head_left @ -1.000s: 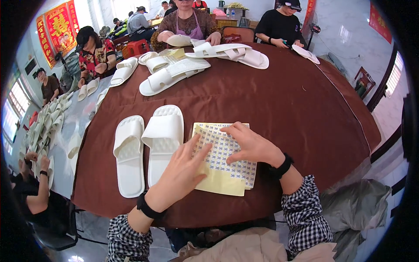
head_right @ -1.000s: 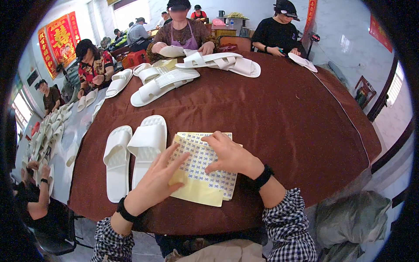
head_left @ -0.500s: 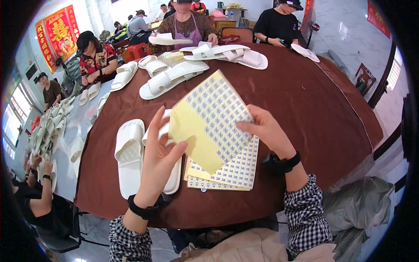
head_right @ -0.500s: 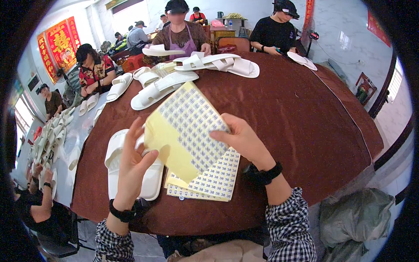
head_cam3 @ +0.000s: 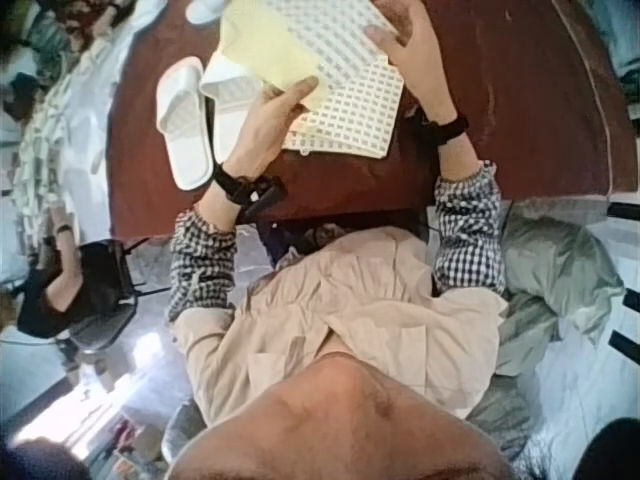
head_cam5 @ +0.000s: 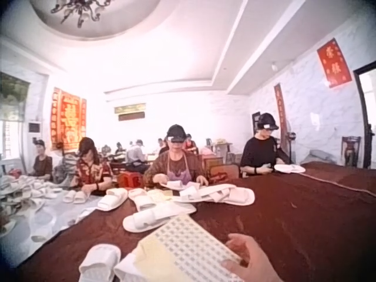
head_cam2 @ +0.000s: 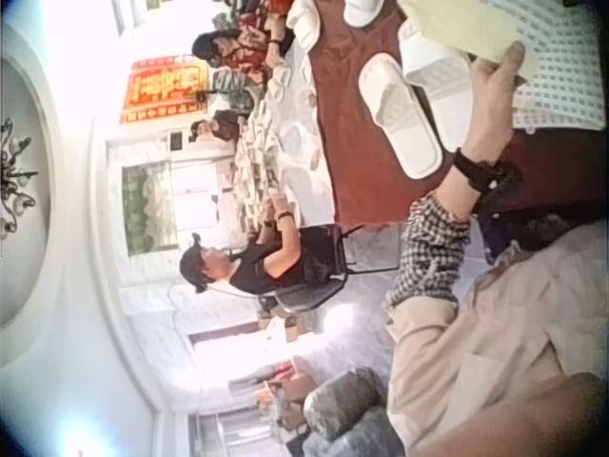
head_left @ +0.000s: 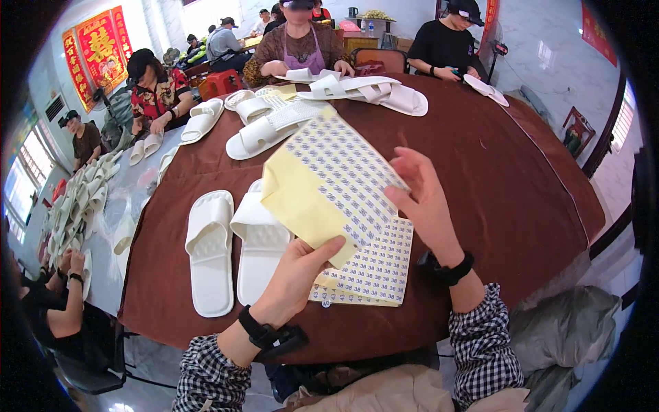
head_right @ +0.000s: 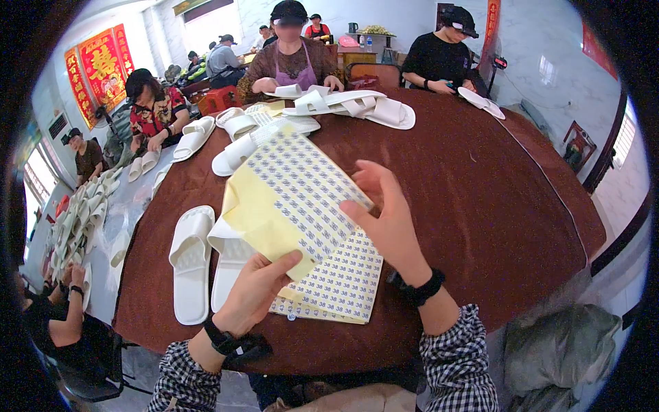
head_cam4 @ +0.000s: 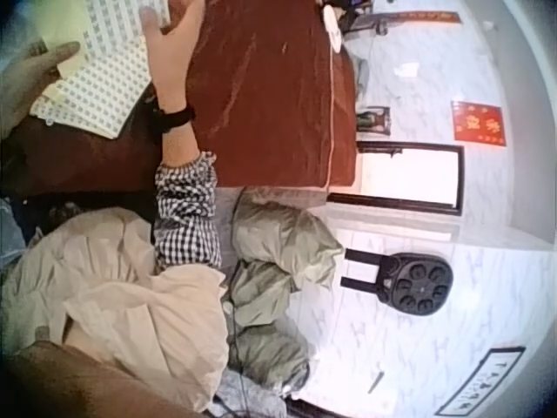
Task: Applying size labels and brand stickers to white slippers.
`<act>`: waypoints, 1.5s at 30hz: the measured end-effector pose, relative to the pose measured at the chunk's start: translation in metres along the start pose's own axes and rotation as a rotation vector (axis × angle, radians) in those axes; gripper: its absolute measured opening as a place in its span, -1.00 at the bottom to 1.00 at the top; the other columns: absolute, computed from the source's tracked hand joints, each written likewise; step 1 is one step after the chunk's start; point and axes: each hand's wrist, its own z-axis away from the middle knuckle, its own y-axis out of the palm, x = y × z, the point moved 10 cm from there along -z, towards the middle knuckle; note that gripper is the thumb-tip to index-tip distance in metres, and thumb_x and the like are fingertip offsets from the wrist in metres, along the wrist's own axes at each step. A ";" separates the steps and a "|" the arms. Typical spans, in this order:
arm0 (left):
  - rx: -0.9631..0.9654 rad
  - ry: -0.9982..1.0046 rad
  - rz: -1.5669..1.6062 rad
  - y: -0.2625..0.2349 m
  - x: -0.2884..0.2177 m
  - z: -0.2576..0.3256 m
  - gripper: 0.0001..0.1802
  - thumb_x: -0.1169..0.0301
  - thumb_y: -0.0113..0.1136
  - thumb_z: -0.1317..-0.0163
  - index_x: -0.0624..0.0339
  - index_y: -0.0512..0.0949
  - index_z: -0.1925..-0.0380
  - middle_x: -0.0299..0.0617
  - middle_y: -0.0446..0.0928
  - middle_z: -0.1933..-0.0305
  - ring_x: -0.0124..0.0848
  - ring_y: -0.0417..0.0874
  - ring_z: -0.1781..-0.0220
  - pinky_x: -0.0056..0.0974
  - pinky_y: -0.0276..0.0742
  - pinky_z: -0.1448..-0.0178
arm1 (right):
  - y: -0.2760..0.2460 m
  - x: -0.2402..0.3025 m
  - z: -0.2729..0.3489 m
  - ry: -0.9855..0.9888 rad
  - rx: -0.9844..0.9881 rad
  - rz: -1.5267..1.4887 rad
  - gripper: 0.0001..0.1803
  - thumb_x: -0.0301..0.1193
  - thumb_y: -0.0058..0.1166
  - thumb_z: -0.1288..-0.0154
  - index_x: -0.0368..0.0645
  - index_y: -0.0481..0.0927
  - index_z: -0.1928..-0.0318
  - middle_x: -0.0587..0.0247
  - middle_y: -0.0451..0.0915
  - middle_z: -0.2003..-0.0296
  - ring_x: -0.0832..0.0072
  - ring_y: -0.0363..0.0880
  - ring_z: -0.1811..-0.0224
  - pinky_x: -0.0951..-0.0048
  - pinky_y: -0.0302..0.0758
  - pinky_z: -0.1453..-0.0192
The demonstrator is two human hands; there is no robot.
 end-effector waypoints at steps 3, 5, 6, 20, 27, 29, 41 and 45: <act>-0.043 0.119 0.048 -0.014 -0.005 -0.010 -0.63 0.43 0.25 -0.43 0.32 0.54 -0.18 -0.16 0.68 -0.11 -0.42 0.70 -0.08 -0.29 0.59 -0.18 | 0.000 0.056 0.014 -0.408 -0.118 0.407 -0.57 -0.49 0.36 -0.20 -0.17 0.62 -0.11 0.21 0.60 0.00 0.28 0.55 -0.14 0.27 0.51 -0.21; -0.061 0.181 0.055 -0.021 -0.010 -0.011 -0.64 0.44 0.25 -0.42 0.31 0.56 -0.16 -0.17 0.68 -0.10 -0.43 0.70 -0.06 -0.30 0.59 -0.16 | 0.025 0.078 0.028 -0.584 0.019 0.491 -0.65 -0.56 0.39 -0.07 -0.09 0.72 0.07 0.21 0.59 0.05 0.22 0.54 -0.03 0.23 0.49 -0.11; -0.060 0.171 0.070 -0.022 -0.008 -0.013 -0.65 0.46 0.26 -0.41 0.29 0.57 -0.15 -0.18 0.69 -0.09 -0.44 0.70 -0.05 -0.30 0.59 -0.15 | 0.040 0.086 0.033 -0.656 0.069 0.508 -0.67 -0.57 0.38 -0.08 -0.08 0.72 0.09 0.25 0.60 0.11 0.23 0.56 0.02 0.24 0.51 -0.05; -0.124 0.169 0.195 -0.021 -0.014 -0.008 -0.56 0.39 0.28 -0.41 0.28 0.48 -0.23 -0.16 0.62 -0.16 -0.42 0.67 -0.13 -0.27 0.61 -0.13 | 0.071 0.061 0.036 -0.569 0.165 0.568 -0.73 -0.50 0.37 -0.14 -0.07 0.73 0.11 0.33 0.63 0.18 0.31 0.59 0.11 0.27 0.57 0.08; -0.097 0.232 0.124 -0.021 -0.014 -0.007 -0.54 0.35 0.29 -0.42 0.26 0.46 -0.24 -0.17 0.59 -0.18 -0.42 0.66 -0.15 -0.27 0.61 -0.16 | 0.074 0.061 0.041 -0.597 0.137 0.606 -0.78 -0.49 0.36 -0.14 -0.07 0.72 0.16 0.37 0.65 0.22 0.32 0.60 0.14 0.26 0.53 0.08; -0.078 0.240 0.129 -0.018 -0.016 -0.006 -0.54 0.35 0.29 -0.42 0.26 0.46 -0.24 -0.17 0.59 -0.18 -0.42 0.66 -0.15 -0.27 0.61 -0.16 | 0.074 0.062 0.042 -0.606 0.126 0.609 -0.80 -0.50 0.36 -0.15 -0.07 0.70 0.18 0.38 0.65 0.23 0.33 0.60 0.15 0.27 0.51 0.09; -0.099 0.282 0.022 -0.019 -0.019 -0.005 -0.56 0.37 0.33 -0.39 0.28 0.51 -0.19 -0.16 0.63 -0.13 -0.41 0.68 -0.09 -0.27 0.64 -0.10 | 0.074 0.059 0.042 -0.561 0.120 0.619 -0.83 -0.52 0.36 -0.14 -0.10 0.62 0.26 0.35 0.63 0.25 0.31 0.60 0.17 0.28 0.52 0.12; -0.099 0.274 -0.001 -0.019 -0.020 -0.005 -0.58 0.36 0.34 -0.38 0.28 0.53 -0.17 -0.17 0.64 -0.13 -0.41 0.68 -0.09 -0.28 0.64 -0.11 | 0.074 0.056 0.042 -0.537 0.132 0.607 -0.82 -0.53 0.36 -0.15 -0.12 0.62 0.26 0.32 0.62 0.25 0.30 0.60 0.17 0.27 0.53 0.11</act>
